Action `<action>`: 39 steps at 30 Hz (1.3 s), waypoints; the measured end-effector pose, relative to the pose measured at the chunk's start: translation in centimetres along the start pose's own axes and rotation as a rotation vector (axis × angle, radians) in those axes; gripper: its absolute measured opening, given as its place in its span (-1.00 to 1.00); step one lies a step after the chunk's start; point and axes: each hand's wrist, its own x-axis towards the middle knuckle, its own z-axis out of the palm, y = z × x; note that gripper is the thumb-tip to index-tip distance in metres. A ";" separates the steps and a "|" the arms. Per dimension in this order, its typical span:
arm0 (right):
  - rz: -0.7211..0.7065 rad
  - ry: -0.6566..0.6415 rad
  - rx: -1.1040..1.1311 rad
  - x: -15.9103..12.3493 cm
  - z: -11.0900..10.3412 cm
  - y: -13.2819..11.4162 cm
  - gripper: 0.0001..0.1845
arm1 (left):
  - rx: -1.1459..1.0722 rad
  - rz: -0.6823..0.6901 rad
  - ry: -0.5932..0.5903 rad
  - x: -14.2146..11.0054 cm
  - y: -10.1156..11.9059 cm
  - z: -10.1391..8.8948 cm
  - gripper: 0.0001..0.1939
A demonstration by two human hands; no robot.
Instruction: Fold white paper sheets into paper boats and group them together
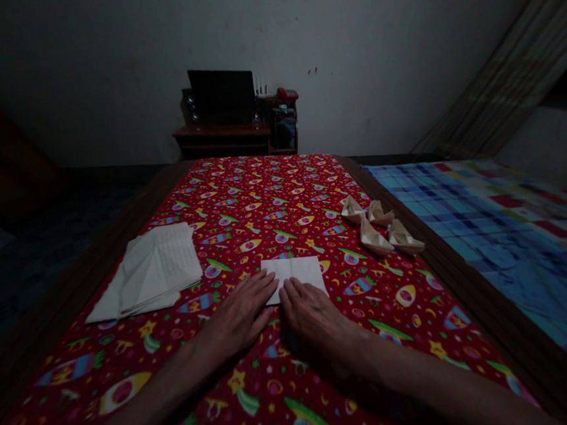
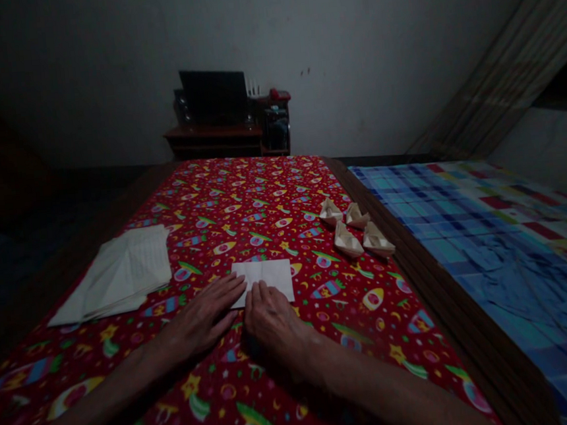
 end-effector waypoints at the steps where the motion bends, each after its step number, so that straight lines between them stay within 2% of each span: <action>1: 0.001 -0.016 0.019 -0.1 0.2 0.3 -0.67 | -0.005 0.005 -0.011 0.1 0.0 -0.1 -0.51; 4: 0.008 0.040 0.150 -0.8 0.8 1.3 -0.75 | -0.028 0.025 -0.020 0.2 0.0 -0.4 -0.47; 8: -0.034 0.334 0.407 -1.9 1.8 3.3 -0.74 | -0.050 0.093 0.011 0.6 -0.9 -0.4 -0.40; 10: -0.063 0.410 0.521 -2.2 2.2 4.4 -0.76 | -0.046 0.145 0.048 0.8 -1.5 -0.3 -0.46; 13: -0.067 0.397 0.585 -2.6 2.2 5.7 -0.81 | -0.029 0.239 0.113 0.9 -1.6 -0.5 -0.61; 17: -0.020 0.367 0.433 -4.1 1.0 5.3 -0.80 | 0.033 0.353 0.215 0.6 0.6 -0.9 -0.79; 19: -0.069 0.320 0.378 -5.3 0.3 4.4 -0.73 | 0.068 0.335 0.217 0.3 2.1 -0.8 -0.82; 22: -0.064 0.269 0.479 -6.8 0.0 3.2 -0.73 | 0.069 0.298 0.157 0.0 3.7 -0.5 -0.82; 26: 0.079 0.222 0.790 -7.4 0.6 3.3 -0.79 | -0.113 0.160 0.089 -0.3 3.8 -0.3 -0.85; 29: 0.251 0.182 0.937 -6.9 0.9 3.8 -0.82 | -0.297 -0.021 0.118 -0.6 3.2 0.0 -0.87; 32: 0.430 0.167 0.946 -6.0 1.1 4.0 -0.83 | -0.373 -0.212 0.161 -0.4 3.1 0.2 -0.86; 34: 0.501 0.128 0.908 -5.3 1.2 4.1 -0.81 | -0.392 -0.320 0.131 0.1 3.2 0.1 -0.83; 39: 0.525 0.066 0.815 -4.0 1.3 4.5 -0.71 | -0.401 -0.537 0.045 2.0 3.4 -0.6 -0.74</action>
